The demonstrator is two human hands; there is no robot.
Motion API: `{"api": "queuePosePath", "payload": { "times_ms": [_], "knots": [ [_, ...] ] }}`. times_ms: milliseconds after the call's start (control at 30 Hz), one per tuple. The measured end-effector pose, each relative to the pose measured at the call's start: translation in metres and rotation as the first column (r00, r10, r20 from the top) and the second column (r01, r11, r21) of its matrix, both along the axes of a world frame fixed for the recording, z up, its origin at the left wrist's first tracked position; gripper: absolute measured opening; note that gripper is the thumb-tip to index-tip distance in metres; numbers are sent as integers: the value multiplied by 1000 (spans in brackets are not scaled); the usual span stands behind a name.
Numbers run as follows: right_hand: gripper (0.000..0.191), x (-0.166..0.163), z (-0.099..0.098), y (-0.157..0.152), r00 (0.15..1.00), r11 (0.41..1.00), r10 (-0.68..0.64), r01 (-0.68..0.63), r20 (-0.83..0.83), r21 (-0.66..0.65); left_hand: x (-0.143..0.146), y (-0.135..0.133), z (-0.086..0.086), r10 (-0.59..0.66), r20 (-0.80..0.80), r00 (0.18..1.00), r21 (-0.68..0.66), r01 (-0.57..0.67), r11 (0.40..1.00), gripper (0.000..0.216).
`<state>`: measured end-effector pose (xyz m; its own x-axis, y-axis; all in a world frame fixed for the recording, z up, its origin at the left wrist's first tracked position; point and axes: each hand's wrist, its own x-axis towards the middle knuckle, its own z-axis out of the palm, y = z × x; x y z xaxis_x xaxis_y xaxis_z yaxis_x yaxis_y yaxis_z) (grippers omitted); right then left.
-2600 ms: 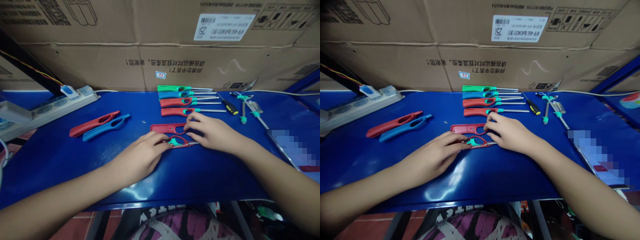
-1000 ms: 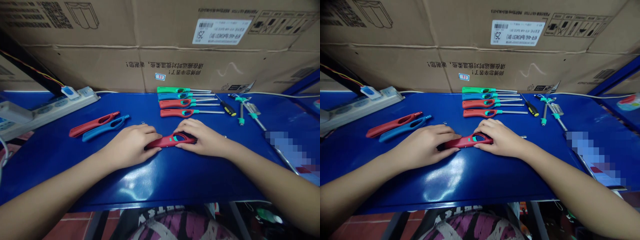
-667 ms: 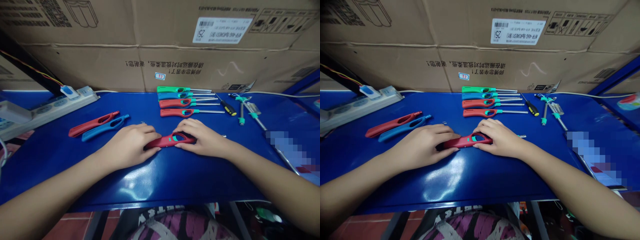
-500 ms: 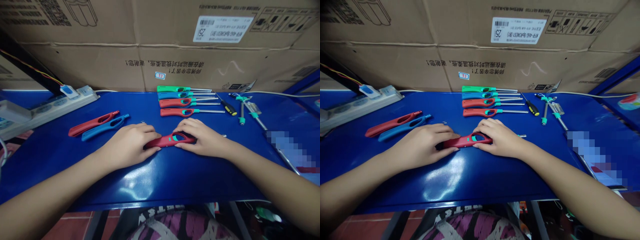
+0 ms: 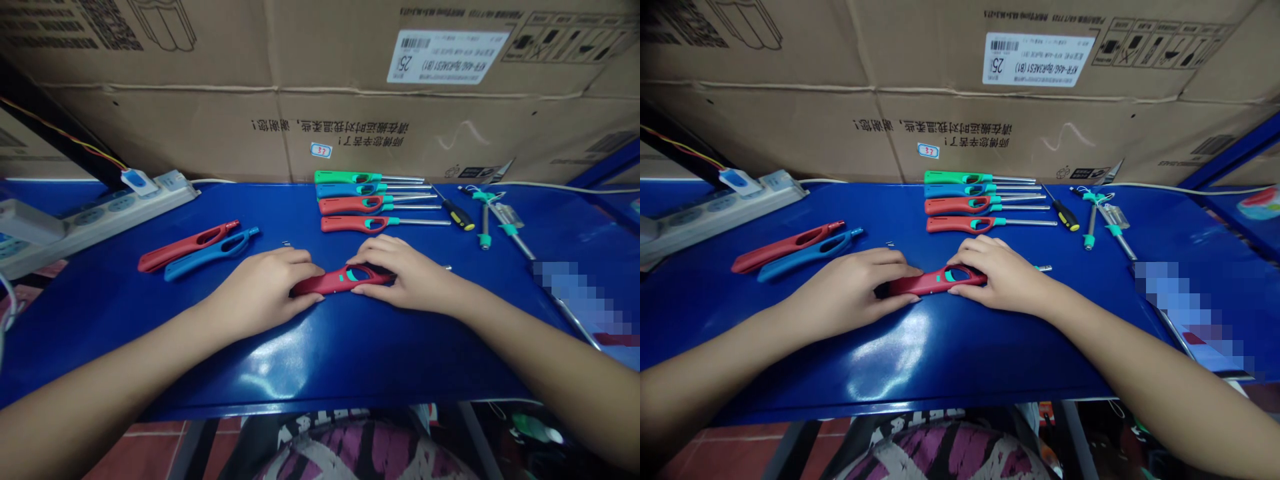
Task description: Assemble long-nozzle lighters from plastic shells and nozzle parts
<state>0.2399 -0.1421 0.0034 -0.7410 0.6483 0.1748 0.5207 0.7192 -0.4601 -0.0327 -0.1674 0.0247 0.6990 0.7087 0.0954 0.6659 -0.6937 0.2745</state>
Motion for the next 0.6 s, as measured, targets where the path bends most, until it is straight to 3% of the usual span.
{"api": "queuePosePath", "payload": {
  "times_ms": [600],
  "knots": [
    [28, -3, 0, -3, 1000, 1000, -8, 8, -24, 20, -2, -2, 4, 53, -20, 998, -35, -54, 998, 21]
  ]
}}
